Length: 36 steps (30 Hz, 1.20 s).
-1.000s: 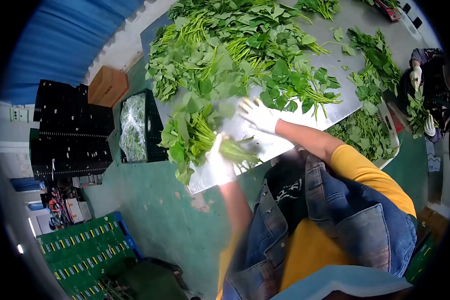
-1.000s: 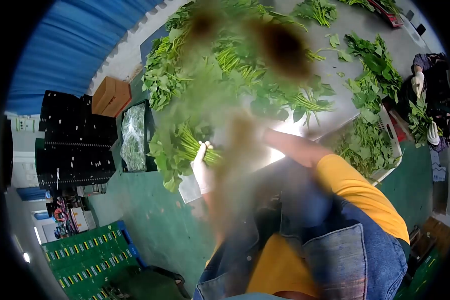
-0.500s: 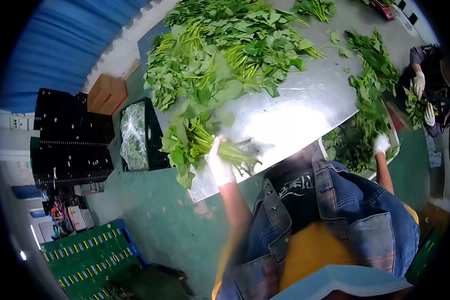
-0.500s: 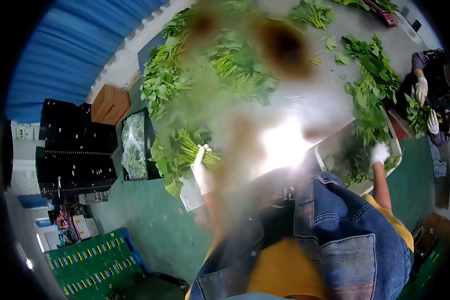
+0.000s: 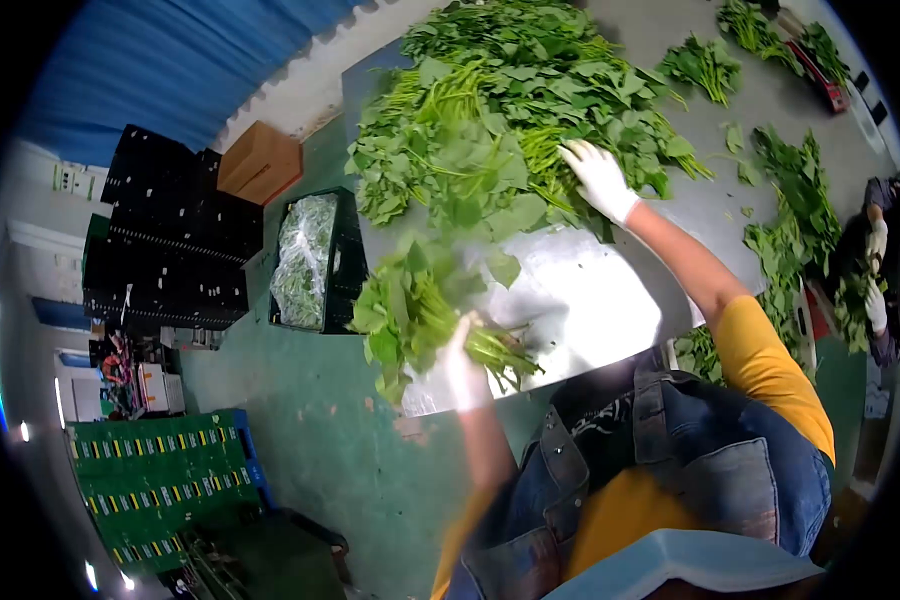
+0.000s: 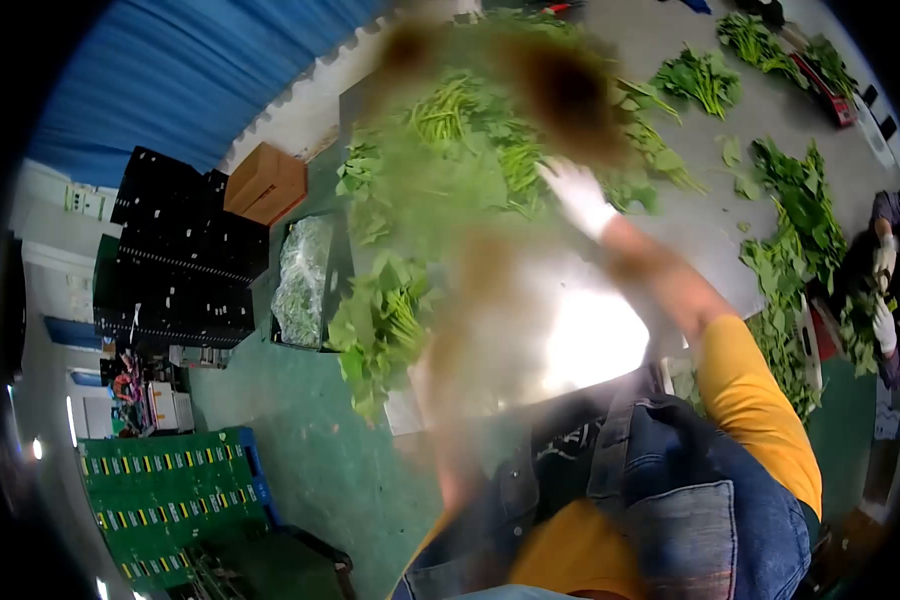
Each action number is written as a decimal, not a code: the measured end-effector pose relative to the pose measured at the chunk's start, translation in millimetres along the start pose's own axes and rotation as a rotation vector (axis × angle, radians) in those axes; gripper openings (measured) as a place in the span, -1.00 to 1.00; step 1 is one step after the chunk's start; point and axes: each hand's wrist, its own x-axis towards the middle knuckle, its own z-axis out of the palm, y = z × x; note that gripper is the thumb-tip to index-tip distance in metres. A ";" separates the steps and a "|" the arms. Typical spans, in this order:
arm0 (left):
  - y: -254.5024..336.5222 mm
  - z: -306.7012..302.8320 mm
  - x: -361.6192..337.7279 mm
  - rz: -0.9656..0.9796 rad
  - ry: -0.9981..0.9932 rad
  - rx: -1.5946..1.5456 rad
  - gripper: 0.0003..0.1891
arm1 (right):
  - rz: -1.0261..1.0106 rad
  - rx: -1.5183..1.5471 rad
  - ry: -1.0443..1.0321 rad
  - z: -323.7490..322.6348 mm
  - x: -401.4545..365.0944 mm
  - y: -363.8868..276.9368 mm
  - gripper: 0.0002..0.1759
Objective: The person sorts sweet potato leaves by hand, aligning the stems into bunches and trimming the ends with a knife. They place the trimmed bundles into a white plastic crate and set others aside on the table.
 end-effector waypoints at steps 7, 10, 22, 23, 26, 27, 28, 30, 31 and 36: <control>-6.9 -15.3 -26.4 -0.698 0.422 -0.940 -0.73 | -0.080 -0.288 -0.399 88.7 114.8 11.3 0.51; -1.1 -13.3 -34.2 -0.619 0.439 -0.831 -0.72 | 0.025 -0.266 -0.014 105.4 107.5 19.2 -0.09; -10.1 -7.5 -16.0 -0.629 0.326 -1.095 -0.66 | -0.452 -0.486 -0.036 -108.4 -4.4 53.0 -0.48; 0.7 -9.1 -15.1 -0.623 0.301 -1.022 -0.69 | -0.409 -0.401 -0.151 -127.3 -15.0 61.0 -0.49; 14.4 -0.1 -9.8 -0.619 0.284 -1.017 -0.78 | -0.274 -0.525 -0.090 -140.3 -57.9 75.1 -0.38; 31.5 -0.3 -10.3 -0.587 0.232 -1.037 -0.80 | -0.132 -0.477 -0.159 -130.6 -72.1 77.4 -0.32; 40.8 1.3 -10.1 -0.555 0.178 -1.058 -0.81 | 0.035 -0.458 -0.351 -121.7 -83.9 76.3 -0.17; 44.2 8.5 -7.0 -0.476 0.160 -1.036 -0.78 | 0.364 -0.373 -0.696 -86.6 -111.7 79.3 0.12; 44.2 11.2 -5.7 -0.455 0.156 -1.065 -0.77 | 0.408 -0.200 -0.675 -63.7 -128.9 83.6 0.25; 46.7 19.9 -5.2 -0.406 0.120 -1.004 -0.73 | 0.487 -0.027 -0.374 -71.3 -179.4 64.6 -0.14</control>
